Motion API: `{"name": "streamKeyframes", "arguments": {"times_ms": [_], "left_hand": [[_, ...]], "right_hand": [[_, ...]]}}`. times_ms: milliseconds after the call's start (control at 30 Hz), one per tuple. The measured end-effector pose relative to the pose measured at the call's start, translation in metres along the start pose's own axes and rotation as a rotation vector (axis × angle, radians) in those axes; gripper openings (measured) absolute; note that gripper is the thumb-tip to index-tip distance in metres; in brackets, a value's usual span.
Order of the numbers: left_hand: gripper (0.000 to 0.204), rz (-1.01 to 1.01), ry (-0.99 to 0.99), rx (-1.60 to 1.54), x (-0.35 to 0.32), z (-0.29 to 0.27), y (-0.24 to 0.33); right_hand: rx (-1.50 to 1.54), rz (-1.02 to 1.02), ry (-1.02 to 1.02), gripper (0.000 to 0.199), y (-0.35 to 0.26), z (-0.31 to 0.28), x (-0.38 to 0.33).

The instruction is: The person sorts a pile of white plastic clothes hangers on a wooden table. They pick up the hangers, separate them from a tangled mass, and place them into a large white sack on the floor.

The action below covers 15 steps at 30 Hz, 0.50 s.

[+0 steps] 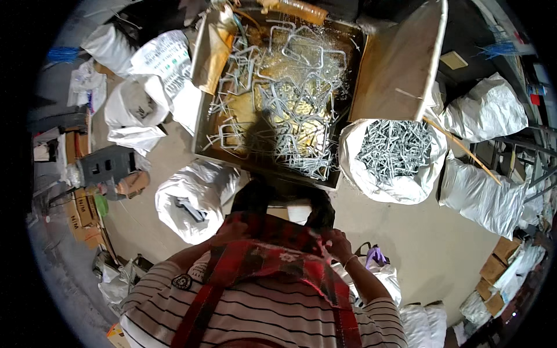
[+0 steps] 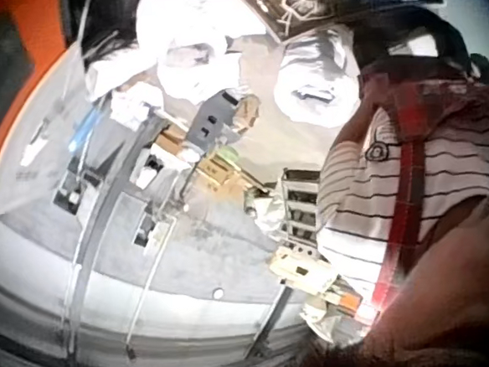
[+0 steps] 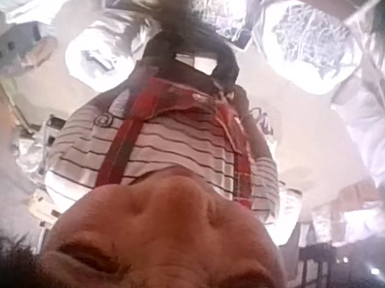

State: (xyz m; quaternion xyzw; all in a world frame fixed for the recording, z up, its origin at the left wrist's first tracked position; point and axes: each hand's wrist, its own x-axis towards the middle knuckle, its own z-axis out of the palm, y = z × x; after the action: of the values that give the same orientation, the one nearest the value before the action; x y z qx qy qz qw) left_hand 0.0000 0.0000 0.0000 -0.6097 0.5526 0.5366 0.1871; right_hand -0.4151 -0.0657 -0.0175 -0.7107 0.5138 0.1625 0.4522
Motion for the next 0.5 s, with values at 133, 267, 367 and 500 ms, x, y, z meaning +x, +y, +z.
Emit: {"name": "streamKeyframes", "arguments": {"times_ms": [133, 267, 367, 500], "left_hand": [[0.036, 0.278, 0.303, 0.169, 0.069, 0.016, -0.072], [0.059, 0.297, 0.309, 0.209, 0.136, 0.009, -0.108], [0.065, 0.236, 0.426, 0.163, 0.175, 0.019, -0.120], [0.071, 0.287, 0.532, 0.165, 0.196, 0.006, -0.129]], "right_hand": [[-0.377, -0.450, -0.326, 0.067, 0.014, -0.002, 0.066], [-0.552, -0.721, -0.476, 0.081, 0.054, 0.024, 0.140], [-0.424, -0.801, -0.290, 0.073, 0.074, 0.035, 0.173], [-0.408, -0.776, -0.143, 0.061, 0.093, 0.051, 0.198]]}}
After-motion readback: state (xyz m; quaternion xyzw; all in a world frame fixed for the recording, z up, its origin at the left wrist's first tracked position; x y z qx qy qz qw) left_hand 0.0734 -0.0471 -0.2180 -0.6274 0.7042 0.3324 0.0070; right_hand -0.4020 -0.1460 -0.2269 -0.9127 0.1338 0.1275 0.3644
